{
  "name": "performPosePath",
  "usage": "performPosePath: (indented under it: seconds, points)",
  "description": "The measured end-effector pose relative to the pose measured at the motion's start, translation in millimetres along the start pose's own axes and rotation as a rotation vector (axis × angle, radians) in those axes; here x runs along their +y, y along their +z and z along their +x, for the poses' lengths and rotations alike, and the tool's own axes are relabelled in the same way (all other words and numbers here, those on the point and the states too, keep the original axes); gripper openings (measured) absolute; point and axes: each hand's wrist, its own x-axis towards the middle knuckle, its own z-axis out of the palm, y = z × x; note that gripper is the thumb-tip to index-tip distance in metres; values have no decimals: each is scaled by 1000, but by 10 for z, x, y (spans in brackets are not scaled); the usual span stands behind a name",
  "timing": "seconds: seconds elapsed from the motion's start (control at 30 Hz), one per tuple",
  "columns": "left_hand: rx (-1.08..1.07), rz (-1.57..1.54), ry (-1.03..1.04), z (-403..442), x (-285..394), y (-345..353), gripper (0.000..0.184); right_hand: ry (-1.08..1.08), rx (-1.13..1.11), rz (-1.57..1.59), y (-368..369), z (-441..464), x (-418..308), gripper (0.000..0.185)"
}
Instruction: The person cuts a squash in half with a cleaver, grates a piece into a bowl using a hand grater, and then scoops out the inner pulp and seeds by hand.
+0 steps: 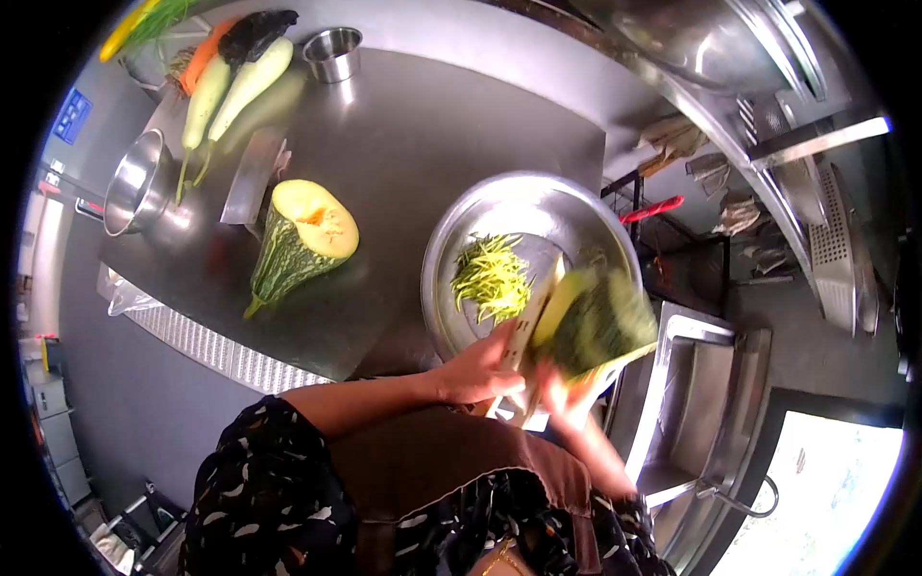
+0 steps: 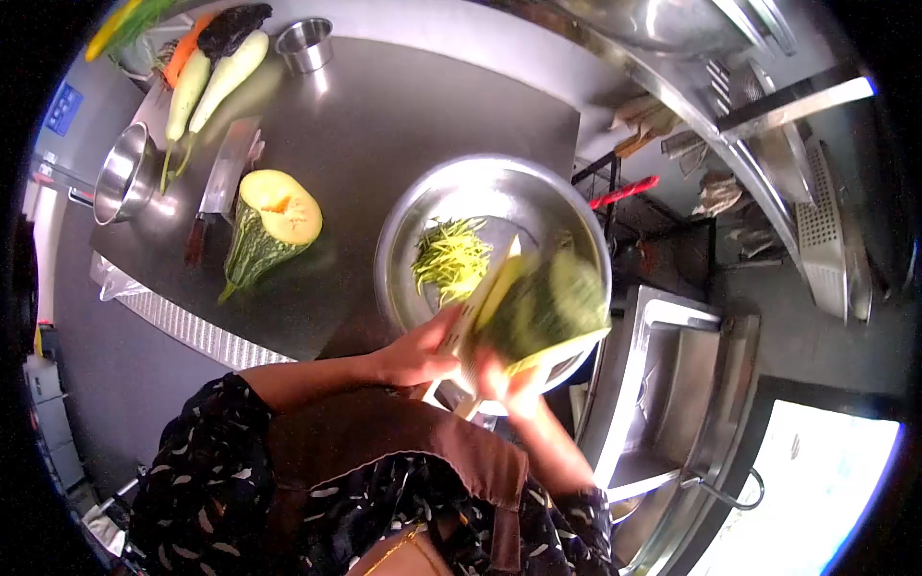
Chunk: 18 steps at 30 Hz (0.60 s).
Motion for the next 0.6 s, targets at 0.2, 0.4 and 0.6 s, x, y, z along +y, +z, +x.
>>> performPosePath:
  seconds: [0.2,0.4,0.6]
  points:
    - [6,-65,-76,-72,-80,121,81,36,100,-244,-262,415,263,56]
    - [57,140,-54,-30,50,87,90,116,191,-78,-50,88,242,95]
    - [37,92,-88,-23,72,156,93,292,67,-77,-248,311,118,71]
